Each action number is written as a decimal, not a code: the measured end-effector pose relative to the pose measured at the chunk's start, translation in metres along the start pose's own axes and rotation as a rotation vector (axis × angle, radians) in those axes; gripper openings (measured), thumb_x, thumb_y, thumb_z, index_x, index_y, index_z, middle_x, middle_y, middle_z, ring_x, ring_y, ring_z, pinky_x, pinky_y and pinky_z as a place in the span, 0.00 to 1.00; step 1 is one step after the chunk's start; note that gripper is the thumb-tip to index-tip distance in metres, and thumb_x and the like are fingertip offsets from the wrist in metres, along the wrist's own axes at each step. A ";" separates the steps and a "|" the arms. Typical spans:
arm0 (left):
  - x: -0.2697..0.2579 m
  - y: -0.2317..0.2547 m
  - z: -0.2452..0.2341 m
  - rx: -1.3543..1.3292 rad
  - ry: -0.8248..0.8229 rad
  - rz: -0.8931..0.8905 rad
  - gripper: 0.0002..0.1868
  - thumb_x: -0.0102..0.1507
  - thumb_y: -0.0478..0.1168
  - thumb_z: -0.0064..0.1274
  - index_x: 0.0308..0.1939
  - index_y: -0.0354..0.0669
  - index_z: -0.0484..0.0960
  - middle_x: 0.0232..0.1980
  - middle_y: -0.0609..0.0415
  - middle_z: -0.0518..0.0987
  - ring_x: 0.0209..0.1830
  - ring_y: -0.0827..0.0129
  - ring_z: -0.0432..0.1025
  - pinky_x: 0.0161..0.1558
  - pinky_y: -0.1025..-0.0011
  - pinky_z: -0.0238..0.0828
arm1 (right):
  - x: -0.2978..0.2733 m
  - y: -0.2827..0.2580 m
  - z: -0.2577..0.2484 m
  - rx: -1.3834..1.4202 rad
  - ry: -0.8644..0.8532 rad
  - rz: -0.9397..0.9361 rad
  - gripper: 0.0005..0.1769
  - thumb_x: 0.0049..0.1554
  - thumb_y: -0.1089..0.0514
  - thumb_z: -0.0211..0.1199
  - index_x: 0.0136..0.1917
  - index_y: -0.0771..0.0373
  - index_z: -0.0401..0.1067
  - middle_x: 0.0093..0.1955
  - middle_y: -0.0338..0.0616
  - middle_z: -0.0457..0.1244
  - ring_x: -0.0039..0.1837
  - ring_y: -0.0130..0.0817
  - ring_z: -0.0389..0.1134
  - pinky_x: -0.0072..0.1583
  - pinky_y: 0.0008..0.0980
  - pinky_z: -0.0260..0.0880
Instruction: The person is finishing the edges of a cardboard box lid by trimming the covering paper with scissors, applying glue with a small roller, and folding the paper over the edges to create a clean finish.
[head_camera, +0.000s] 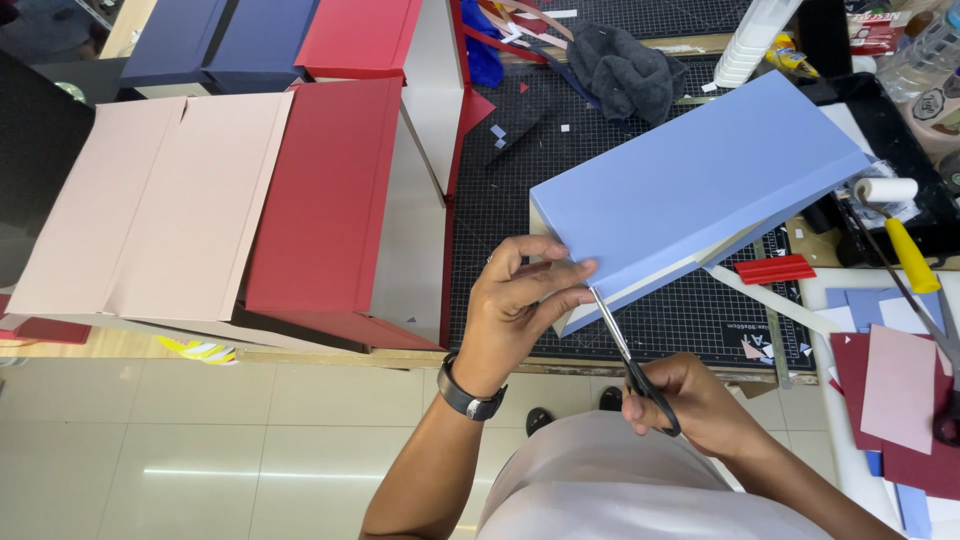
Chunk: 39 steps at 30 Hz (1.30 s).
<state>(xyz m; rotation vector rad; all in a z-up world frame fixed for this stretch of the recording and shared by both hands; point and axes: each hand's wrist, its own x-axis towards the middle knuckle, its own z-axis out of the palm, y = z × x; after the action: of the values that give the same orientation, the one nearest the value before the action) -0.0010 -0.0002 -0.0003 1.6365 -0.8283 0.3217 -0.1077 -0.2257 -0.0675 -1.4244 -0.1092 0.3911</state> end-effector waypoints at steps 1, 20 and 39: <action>0.000 0.001 0.000 -0.001 -0.001 0.001 0.16 0.63 0.33 0.65 0.54 0.48 0.84 0.55 0.57 0.71 0.58 0.68 0.72 0.65 0.73 0.79 | 0.000 0.000 0.000 0.000 0.001 -0.001 0.21 0.51 0.50 0.74 0.24 0.64 0.75 0.22 0.43 0.63 0.26 0.27 0.55 0.32 0.30 0.52; -0.001 0.002 -0.001 0.004 0.006 -0.013 0.14 0.63 0.35 0.64 0.52 0.49 0.85 0.54 0.56 0.72 0.59 0.68 0.72 0.67 0.70 0.81 | -0.003 0.010 0.001 0.054 0.021 -0.015 0.20 0.51 0.50 0.74 0.26 0.64 0.77 0.22 0.46 0.67 0.25 0.26 0.56 0.29 0.29 0.52; -0.003 0.002 -0.008 0.190 -0.044 0.030 0.17 0.64 0.37 0.66 0.56 0.57 0.84 0.55 0.60 0.74 0.55 0.70 0.72 0.58 0.75 0.78 | -0.007 -0.002 -0.008 -0.140 0.112 0.062 0.22 0.48 0.53 0.78 0.19 0.61 0.73 0.17 0.43 0.64 0.22 0.26 0.59 0.29 0.29 0.56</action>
<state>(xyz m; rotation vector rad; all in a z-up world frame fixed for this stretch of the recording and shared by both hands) -0.0030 0.0080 0.0011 1.8146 -0.8779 0.3961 -0.1116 -0.2361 -0.0656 -1.5872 -0.0008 0.3594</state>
